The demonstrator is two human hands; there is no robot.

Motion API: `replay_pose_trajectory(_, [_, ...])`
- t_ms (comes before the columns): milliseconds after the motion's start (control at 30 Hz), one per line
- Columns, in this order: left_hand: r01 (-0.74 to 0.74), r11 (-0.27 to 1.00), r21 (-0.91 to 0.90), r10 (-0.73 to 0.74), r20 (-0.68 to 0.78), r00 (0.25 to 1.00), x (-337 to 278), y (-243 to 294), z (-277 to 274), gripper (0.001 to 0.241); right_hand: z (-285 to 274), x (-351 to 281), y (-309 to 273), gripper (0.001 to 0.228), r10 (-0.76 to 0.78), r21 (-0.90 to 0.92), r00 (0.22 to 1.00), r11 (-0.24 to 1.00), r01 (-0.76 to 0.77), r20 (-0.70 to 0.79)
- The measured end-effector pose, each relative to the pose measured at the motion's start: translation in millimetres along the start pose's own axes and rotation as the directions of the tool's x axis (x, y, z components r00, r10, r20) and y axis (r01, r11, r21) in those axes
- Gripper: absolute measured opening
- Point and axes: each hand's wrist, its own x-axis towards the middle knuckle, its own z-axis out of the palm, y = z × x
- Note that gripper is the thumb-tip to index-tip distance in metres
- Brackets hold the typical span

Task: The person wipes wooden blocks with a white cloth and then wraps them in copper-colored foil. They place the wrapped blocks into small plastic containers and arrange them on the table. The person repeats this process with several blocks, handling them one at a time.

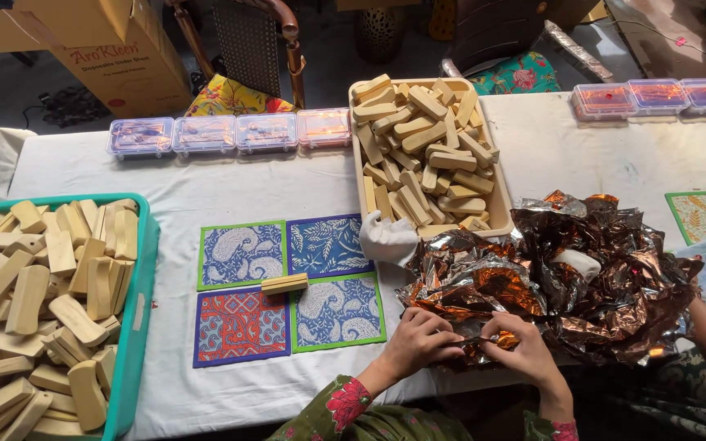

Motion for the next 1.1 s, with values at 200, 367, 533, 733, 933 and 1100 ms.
replay_pose_trajectory(200, [0.054, 0.991, 0.125, -0.073, 0.153, 0.986, -37.4, -1.2, 27.8, 0.007, -0.1, 18.4, -31.5, 0.019, 0.382, 0.115, 0.913, 0.91, -0.399, 0.144])
replay_pose_trajectory(367, [-0.067, 0.987, 0.147, 0.037, 0.194, 0.98, -66.5, 10.1, 41.4, 0.016, 15.5, 39.3, -67.6, 0.07, 0.08, -0.163, 0.985, 0.985, -0.054, 0.155])
replay_pose_trajectory(533, [0.021, 0.992, 0.122, -0.038, 0.138, 0.99, -59.2, 14.4, 27.4, 0.015, 53.8, 39.0, -17.6, 0.074, 0.287, -0.511, 0.918, 0.852, -0.114, 0.274])
replay_pose_trajectory(733, [0.049, 0.997, 0.055, -0.055, 0.113, 0.992, -52.7, 17.8, 18.2, 0.011, 77.5, 28.3, 69.3, 0.056, 0.202, -0.287, 0.948, 0.949, -0.127, 0.247])
replay_pose_trajectory(933, [-0.051, 0.999, 0.01, 0.05, 0.08, 0.996, -37.7, 24.5, 1.0, 0.007, 73.4, 31.7, 70.9, 0.055, 0.27, -0.059, 0.918, 0.963, -0.264, 0.29])
replay_pose_trajectory(1100, [-0.186, 0.982, -0.031, 0.186, -0.005, 0.983, 2.4, 29.9, -61.1, 0.007, 65.4, 30.5, 77.5, 0.048, 0.314, -0.038, 0.907, 0.948, -0.317, 0.279])
